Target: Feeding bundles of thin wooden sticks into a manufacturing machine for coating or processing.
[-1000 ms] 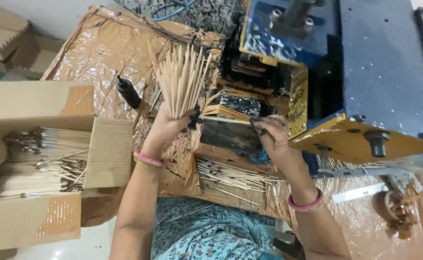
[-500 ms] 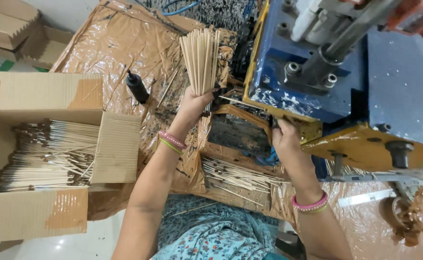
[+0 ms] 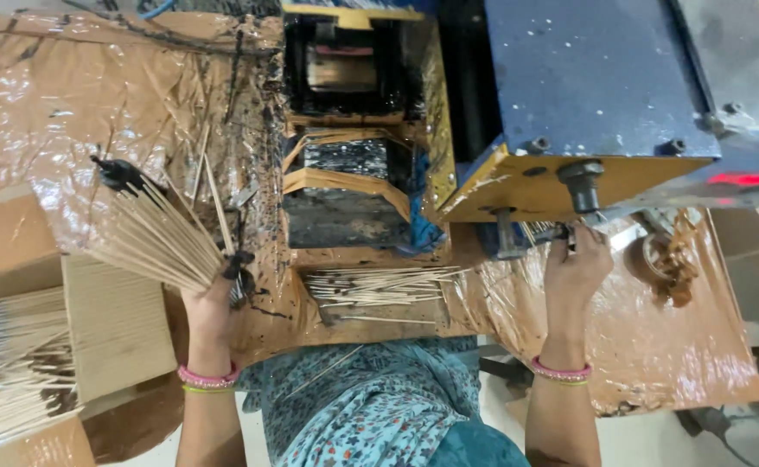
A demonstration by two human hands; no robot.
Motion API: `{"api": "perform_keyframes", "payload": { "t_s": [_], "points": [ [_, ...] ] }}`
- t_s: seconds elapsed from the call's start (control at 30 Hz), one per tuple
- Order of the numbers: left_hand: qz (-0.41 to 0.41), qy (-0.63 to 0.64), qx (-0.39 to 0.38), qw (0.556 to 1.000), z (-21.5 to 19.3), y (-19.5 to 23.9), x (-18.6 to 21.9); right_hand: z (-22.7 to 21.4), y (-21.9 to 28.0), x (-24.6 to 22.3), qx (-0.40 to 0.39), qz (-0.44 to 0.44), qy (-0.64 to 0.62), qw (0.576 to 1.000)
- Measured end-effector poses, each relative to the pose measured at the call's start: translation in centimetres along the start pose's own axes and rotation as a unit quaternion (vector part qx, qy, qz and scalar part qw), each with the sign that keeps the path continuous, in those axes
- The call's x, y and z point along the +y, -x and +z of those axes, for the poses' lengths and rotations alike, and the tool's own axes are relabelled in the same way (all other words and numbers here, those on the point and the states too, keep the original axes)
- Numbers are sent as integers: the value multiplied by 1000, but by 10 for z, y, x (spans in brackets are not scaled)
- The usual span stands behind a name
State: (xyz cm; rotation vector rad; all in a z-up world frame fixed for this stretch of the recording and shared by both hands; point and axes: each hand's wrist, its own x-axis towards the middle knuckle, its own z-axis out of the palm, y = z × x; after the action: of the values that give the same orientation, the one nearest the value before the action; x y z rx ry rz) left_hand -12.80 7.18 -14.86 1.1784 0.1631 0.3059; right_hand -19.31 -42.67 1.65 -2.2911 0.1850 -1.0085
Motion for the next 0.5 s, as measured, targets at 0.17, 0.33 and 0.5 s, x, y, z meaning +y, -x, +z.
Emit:
{"api": "perform_keyframes", "payload": {
  "t_s": [0.17,0.33,0.5],
  "points": [
    [-72,14,-284,956,56,24,21,44,37,-27,-150,-4,-130,980],
    [69,-173,-439,879,136,23,124,87,20,-68,-313,100,-387,862],
    [58,-76,-296,951,101,-48,105,119,-41,-94,-329,45,-438,835]
  ]
}}
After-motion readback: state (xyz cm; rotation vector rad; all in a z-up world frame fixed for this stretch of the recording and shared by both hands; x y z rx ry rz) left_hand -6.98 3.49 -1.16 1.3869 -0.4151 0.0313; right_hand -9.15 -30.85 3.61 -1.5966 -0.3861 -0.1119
